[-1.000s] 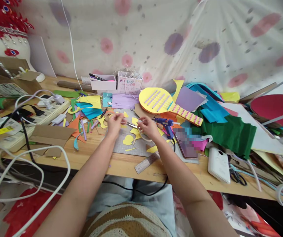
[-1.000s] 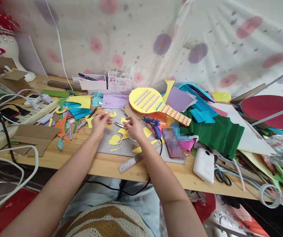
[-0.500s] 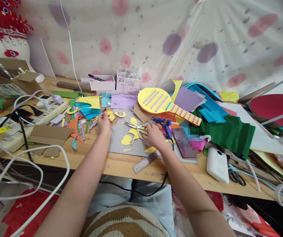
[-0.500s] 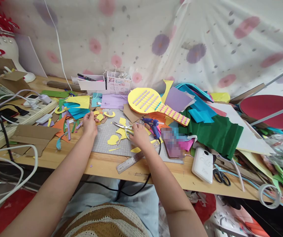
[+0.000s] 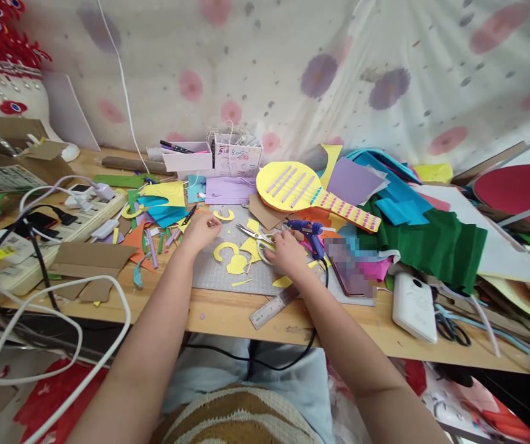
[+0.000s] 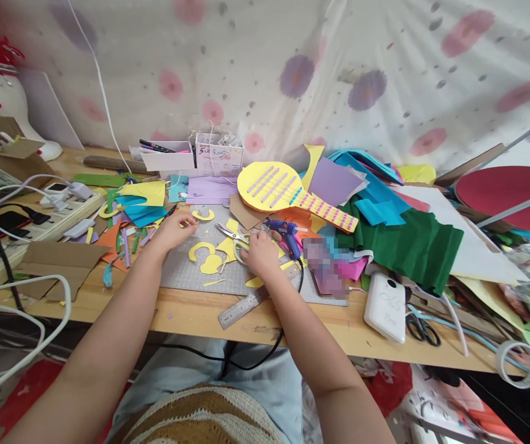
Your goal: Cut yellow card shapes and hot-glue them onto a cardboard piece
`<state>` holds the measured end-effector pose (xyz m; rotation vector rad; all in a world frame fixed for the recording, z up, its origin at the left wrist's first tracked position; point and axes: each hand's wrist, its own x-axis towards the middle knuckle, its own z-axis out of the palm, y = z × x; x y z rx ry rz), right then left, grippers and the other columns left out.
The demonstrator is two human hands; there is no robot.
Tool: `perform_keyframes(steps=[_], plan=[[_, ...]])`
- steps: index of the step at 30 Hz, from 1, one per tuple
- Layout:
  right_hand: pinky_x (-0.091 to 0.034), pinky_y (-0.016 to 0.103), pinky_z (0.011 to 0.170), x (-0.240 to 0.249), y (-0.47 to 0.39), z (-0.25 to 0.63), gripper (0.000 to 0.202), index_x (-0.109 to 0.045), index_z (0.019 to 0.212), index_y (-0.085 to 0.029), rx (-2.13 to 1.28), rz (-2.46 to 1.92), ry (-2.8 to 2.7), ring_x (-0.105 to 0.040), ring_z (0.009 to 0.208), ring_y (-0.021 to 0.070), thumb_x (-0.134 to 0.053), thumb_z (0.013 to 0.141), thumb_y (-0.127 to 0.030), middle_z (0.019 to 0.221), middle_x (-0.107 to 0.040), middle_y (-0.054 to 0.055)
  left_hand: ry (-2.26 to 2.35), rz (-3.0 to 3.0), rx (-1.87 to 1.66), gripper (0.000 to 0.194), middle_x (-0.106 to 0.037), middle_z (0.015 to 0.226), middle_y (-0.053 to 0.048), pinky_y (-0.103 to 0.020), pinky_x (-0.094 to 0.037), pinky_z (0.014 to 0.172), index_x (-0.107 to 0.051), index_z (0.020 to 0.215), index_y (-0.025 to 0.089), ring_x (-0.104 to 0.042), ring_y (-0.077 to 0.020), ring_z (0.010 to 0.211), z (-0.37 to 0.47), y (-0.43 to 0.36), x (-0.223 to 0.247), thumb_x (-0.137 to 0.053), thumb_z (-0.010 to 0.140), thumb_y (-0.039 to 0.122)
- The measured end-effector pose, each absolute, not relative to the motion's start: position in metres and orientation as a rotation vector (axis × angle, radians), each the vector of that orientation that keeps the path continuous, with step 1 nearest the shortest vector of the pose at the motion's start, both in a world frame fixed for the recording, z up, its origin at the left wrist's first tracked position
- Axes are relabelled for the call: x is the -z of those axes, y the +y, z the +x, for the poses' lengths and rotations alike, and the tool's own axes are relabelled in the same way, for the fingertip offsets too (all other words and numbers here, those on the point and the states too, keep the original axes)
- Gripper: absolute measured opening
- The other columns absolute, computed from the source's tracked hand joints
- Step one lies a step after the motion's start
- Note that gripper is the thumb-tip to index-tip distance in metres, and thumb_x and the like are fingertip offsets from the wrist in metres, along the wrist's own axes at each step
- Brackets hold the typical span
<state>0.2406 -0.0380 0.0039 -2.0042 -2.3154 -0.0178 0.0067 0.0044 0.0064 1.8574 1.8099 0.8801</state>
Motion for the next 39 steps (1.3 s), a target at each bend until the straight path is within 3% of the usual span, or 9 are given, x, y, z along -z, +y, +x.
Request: perform_keyframes(steps=[5, 13, 18, 22, 27, 36, 39], plan=[[-0.043, 0.030, 0.073, 0.000, -0.039, 0.242, 0.039, -0.052, 0.107, -0.016, -0.018, -2.029, -2.268, -0.054, 0.098, 0.0227, -0.045, 0.083, -0.045, 0.109, -0.052, 0.012, 2.125, 1.812, -0.744, 0.020, -0.067, 0.097, -0.006, -0.029, -0.044, 0.075, -0.065, 0.087, 0.019, -0.059, -0.0206, 0.090, -0.017, 0.020, -0.020, -0.056, 0.069, 0.019], [-0.043, 0.029, 0.069, 0.005, -0.037, 0.245, 0.040, -0.053, 0.103, -0.019, -0.134, -2.054, -2.169, -0.057, 0.091, 0.0209, -0.048, 0.079, -0.050, 0.109, -0.053, 0.010, 2.259, 1.963, -0.402, 0.028, -0.063, 0.105, -0.010, -0.033, -0.045, 0.075, -0.063, 0.096, 0.019, -0.057, -0.0262, 0.097, -0.037, 0.044, -0.022, -0.059, 0.070, 0.030], [-0.042, 0.028, 0.065, 0.011, -0.038, 0.246, 0.037, -0.055, 0.099, -0.019, -0.097, -1.989, -2.131, -0.057, 0.089, 0.0202, -0.051, 0.076, -0.048, 0.106, -0.055, 0.008, 2.277, 1.980, -0.224, 0.020, -0.059, 0.108, -0.013, -0.036, -0.045, 0.076, -0.065, 0.084, 0.019, -0.056, -0.0300, 0.100, -0.034, 0.059, -0.013, -0.063, 0.065, 0.023], [-0.041, 0.027, 0.066, 0.011, -0.039, 0.248, 0.035, -0.055, 0.098, -0.019, -0.116, -1.934, -2.107, -0.057, 0.089, 0.0192, -0.051, 0.076, -0.047, 0.106, -0.056, 0.007, 2.281, 1.920, -0.412, 0.016, -0.063, 0.098, -0.011, -0.034, -0.044, 0.076, -0.062, 0.079, 0.019, -0.057, -0.0275, 0.096, -0.034, 0.057, -0.015, -0.063, 0.063, 0.022], [-0.042, 0.027, 0.066, 0.009, -0.038, 0.248, 0.035, -0.056, 0.100, -0.019, -0.079, -1.951, -2.141, -0.056, 0.090, 0.0192, -0.051, 0.077, -0.046, 0.107, -0.055, 0.008, 2.253, 1.819, -0.862, 0.017, -0.065, 0.088, -0.003, -0.029, -0.043, 0.068, -0.057, 0.087, 0.021, -0.059, -0.0198, 0.083, -0.034, 0.039, -0.029, -0.056, 0.070, 0.022], [-0.042, 0.028, 0.068, -0.009, -0.044, 0.252, 0.039, -0.056, 0.102, -0.019, -0.152, -1.921, -2.097, -0.056, 0.094, 0.0197, -0.043, 0.083, -0.050, 0.104, -0.060, 0.008, 2.047, 1.671, -1.255, 0.017, -0.066, 0.086, -0.002, -0.028, -0.045, 0.074, -0.059, 0.088, 0.019, -0.062, -0.0164, 0.081, -0.017, 0.015, -0.048, -0.058, 0.072, 0.024], [-0.039, 0.027, 0.062, -0.026, -0.052, 0.273, 0.040, -0.059, 0.088, -0.020, -0.239, -2.014, -2.107, -0.059, 0.080, 0.0184, -0.044, 0.080, -0.056, 0.092, -0.063, 0.007, 1.771, 1.433, -1.280, 0.015, -0.066, 0.082, -0.002, -0.027, -0.049, 0.065, -0.056, 0.086, 0.017, -0.064, -0.0152, 0.072, -0.002, 0.012, -0.039, -0.058, 0.073, 0.025]])
